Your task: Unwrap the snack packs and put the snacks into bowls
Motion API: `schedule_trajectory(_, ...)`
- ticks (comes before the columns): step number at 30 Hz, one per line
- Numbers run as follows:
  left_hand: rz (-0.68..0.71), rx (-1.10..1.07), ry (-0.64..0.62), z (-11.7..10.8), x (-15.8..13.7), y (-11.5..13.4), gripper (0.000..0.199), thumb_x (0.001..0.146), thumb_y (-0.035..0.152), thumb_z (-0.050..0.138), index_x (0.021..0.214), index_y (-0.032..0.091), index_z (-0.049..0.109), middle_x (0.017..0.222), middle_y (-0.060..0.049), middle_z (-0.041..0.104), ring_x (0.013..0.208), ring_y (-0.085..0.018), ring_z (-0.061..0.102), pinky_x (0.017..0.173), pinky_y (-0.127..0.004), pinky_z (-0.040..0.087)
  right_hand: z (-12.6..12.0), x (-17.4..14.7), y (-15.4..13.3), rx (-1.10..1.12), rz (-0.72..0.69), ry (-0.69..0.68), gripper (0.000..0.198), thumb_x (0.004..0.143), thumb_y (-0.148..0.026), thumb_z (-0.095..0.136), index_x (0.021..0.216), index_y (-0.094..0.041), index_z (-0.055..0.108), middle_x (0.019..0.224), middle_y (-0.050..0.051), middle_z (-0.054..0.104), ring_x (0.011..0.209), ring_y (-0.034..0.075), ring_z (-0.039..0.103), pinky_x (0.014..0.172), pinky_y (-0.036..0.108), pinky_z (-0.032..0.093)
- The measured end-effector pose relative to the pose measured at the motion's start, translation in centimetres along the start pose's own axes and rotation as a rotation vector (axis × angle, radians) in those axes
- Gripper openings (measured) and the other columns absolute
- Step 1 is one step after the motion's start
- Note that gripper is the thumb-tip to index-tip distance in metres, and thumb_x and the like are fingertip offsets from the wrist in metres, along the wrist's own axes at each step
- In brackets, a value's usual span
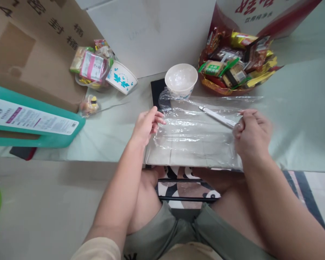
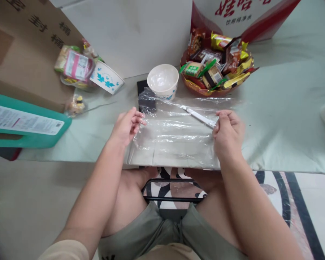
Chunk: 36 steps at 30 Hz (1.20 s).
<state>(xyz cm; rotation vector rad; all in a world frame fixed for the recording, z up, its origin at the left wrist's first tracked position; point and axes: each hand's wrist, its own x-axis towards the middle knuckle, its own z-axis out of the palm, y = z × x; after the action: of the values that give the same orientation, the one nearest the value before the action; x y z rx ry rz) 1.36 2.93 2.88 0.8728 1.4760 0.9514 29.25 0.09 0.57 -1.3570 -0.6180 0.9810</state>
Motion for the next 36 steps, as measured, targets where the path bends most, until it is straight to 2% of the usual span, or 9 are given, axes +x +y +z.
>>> schedule_trajectory(3, -0.160, -0.028, -0.147, 0.0, 0.0, -0.1, 0.039, 0.088, 0.054, 0.068, 0.081, 0.015, 0.070, 0.071, -0.007, 0.072, 0.049, -0.009, 0.059, 0.044, -0.019, 0.043, 0.2, -0.2, 0.3, -0.013, 0.009, -0.024, 0.017, 0.077, -0.035, 0.071, 0.078, -0.022, 0.059, 0.046, -0.009, 0.038, 0.037, 0.008, 0.029, 0.037, 0.025, 0.016)
schedule_trajectory(6, -0.139, -0.059, -0.166, 0.5, -0.3, 0.0, 0.018, 0.087, 0.031, 0.073, 0.079, 0.015, 0.069, 0.076, -0.003, 0.069, 0.061, -0.008, 0.064, 0.057, -0.018, 0.053, 0.5, -0.6, 0.6, -0.071, 0.002, -0.054, 0.016, 0.080, -0.035, 0.070, 0.081, -0.022, 0.061, 0.048, -0.009, 0.040, 0.037, 0.008, 0.032, 0.037, 0.024, 0.019)
schedule_trajectory(12, 0.021, -0.058, -0.038, 0.9, -0.4, 0.5, 0.015, 0.095, 0.024, 0.059, 0.081, 0.020, 0.064, 0.052, 0.007, 0.048, 0.035, -0.004, 0.029, 0.034, -0.016, 0.017, 0.5, -1.2, 0.5, -0.197, -0.042, -0.075, 0.018, 0.085, -0.038, 0.064, 0.081, -0.020, 0.065, 0.047, -0.007, 0.045, 0.037, 0.008, 0.034, 0.037, 0.026, 0.019)
schedule_trajectory(15, 0.146, 0.035, -0.001, 0.3, -0.2, 0.3, 0.019, 0.096, 0.033, 0.061, 0.080, 0.022, 0.063, 0.041, 0.009, 0.036, 0.031, -0.006, 0.026, 0.033, -0.019, 0.016, 0.2, -0.8, 0.3, -0.195, -0.114, -0.050, 0.025, 0.088, -0.041, 0.062, 0.076, -0.019, 0.066, 0.045, -0.007, 0.042, 0.038, 0.008, 0.033, 0.040, 0.026, 0.019)
schedule_trajectory(19, 0.276, 0.064, 0.078, -0.4, 0.0, 0.0, 0.022, 0.094, 0.042, 0.063, 0.083, 0.023, 0.063, 0.043, 0.007, 0.045, 0.032, -0.007, 0.034, 0.033, -0.021, 0.021, 0.2, -0.3, 0.4, -0.031, -0.086, -0.039, 0.030, 0.083, -0.047, 0.064, 0.075, -0.019, 0.067, 0.047, -0.005, 0.047, 0.042, 0.009, 0.039, 0.042, 0.024, 0.026)
schedule_trajectory(24, 0.170, -0.040, -0.040, -0.7, -0.3, 0.2, 0.009, 0.088, 0.032, 0.063, 0.093, 0.025, 0.064, 0.058, 0.003, 0.064, 0.040, -0.011, 0.056, 0.036, -0.021, 0.033, 0.3, -0.5, 1.0, -0.148, 0.034, -0.370, 0.021, 0.068, -0.032, 0.079, 0.083, -0.023, 0.069, 0.077, -0.001, 0.070, 0.067, 0.014, 0.066, 0.062, 0.026, 0.054)
schedule_trajectory(30, 0.176, 0.059, -0.100, -1.8, -0.5, -0.2, 0.004, 0.080, 0.022, 0.066, 0.084, 0.024, 0.066, 0.044, 0.008, 0.047, 0.032, -0.008, 0.041, 0.033, -0.019, 0.029, -0.6, -0.4, 0.6, -0.517, -0.186, -0.192, 0.010, 0.083, -0.023, 0.065, 0.085, -0.022, 0.074, 0.067, -0.001, 0.069, 0.042, 0.009, 0.052, 0.042, 0.022, 0.038)
schedule_trajectory(34, 0.146, -0.080, -0.217, -1.8, -0.3, -0.8, 0.018, 0.073, 0.021, 0.075, 0.088, 0.023, 0.065, 0.057, 0.005, 0.059, 0.047, -0.010, 0.058, 0.046, -0.021, 0.048, -0.3, -0.3, 0.8, -0.187, -0.216, -0.143, 0.012, 0.073, -0.012, 0.062, 0.076, -0.020, 0.070, 0.108, 0.004, 0.076, 0.042, 0.004, 0.050, 0.039, 0.022, 0.033)
schedule_trajectory(36, 0.133, -0.119, -0.235, -1.4, 0.1, -1.0, 0.016, 0.069, 0.020, 0.076, 0.079, 0.021, 0.063, 0.064, 0.003, 0.065, 0.050, -0.010, 0.061, 0.048, -0.021, 0.050, 0.1, -0.1, 0.9, -0.009, -0.213, -0.127, 0.012, 0.064, -0.008, 0.063, 0.069, -0.019, 0.065, 0.109, 0.003, 0.073, 0.042, 0.001, 0.046, 0.037, 0.021, 0.028)
